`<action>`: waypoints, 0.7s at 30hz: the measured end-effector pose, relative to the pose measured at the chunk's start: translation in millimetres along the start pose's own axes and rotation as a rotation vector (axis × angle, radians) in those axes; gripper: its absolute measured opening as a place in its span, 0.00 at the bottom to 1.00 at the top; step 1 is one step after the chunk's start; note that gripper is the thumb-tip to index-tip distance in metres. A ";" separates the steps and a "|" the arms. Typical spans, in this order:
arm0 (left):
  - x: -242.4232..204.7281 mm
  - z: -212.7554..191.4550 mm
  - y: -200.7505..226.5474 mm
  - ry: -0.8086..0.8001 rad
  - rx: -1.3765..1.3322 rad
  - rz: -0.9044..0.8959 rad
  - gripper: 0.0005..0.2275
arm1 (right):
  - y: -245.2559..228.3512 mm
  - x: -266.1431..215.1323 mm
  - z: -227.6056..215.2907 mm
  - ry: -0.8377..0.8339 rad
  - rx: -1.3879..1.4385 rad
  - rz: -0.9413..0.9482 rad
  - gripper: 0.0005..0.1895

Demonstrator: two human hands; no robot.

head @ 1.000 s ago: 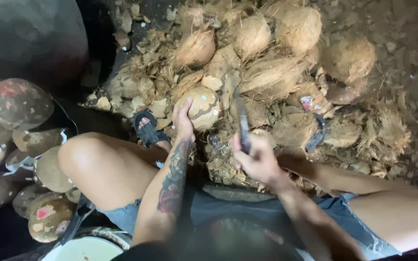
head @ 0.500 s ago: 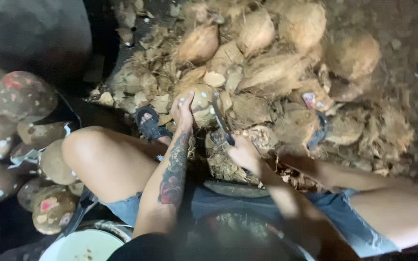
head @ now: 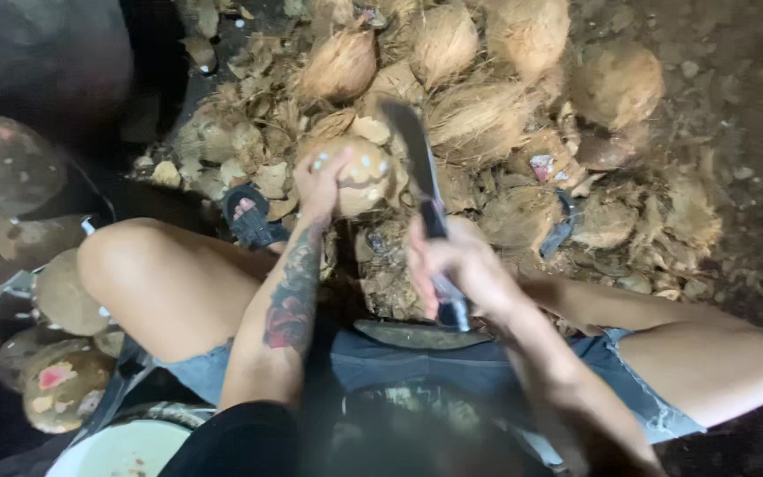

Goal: The person husks coconuts by hand using a curved blade, then strikes the shell to drain the water into a bucket and places the shells into a container.

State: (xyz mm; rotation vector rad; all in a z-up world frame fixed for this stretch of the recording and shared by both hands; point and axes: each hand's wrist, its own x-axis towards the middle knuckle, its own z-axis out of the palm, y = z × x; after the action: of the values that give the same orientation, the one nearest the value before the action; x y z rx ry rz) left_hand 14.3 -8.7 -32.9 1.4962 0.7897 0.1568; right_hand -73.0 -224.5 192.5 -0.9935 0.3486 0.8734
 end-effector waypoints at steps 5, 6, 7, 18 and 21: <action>0.9 4.7 27.5 -0.015 0.224 -0.143 0.37 | -20.2 -39.4 -11.2 -0.160 -0.750 -1.153 0.08; -1.9 2.9 28.0 -0.018 0.225 -0.142 0.37 | 1.7 -15.9 -40.6 -0.157 -0.751 -1.154 0.08; -2.9 1.8 30.4 -0.031 0.240 -0.170 0.39 | 19.0 10.4 -70.9 -0.231 -0.785 -1.314 0.11; -3.2 -2.1 -5.2 0.022 0.027 -0.183 0.36 | 81.9 83.0 -54.4 0.351 -0.671 0.055 0.05; -13.0 2.9 -7.7 -0.081 0.056 0.183 0.33 | 61.7 68.5 -29.0 0.351 -0.182 0.271 0.07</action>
State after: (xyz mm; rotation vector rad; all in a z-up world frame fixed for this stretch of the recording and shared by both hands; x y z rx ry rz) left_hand 3.4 -19.2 -35.6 1.6176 0.5957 0.2107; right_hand -74.5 -200.5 98.9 -1.2919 0.7246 0.9865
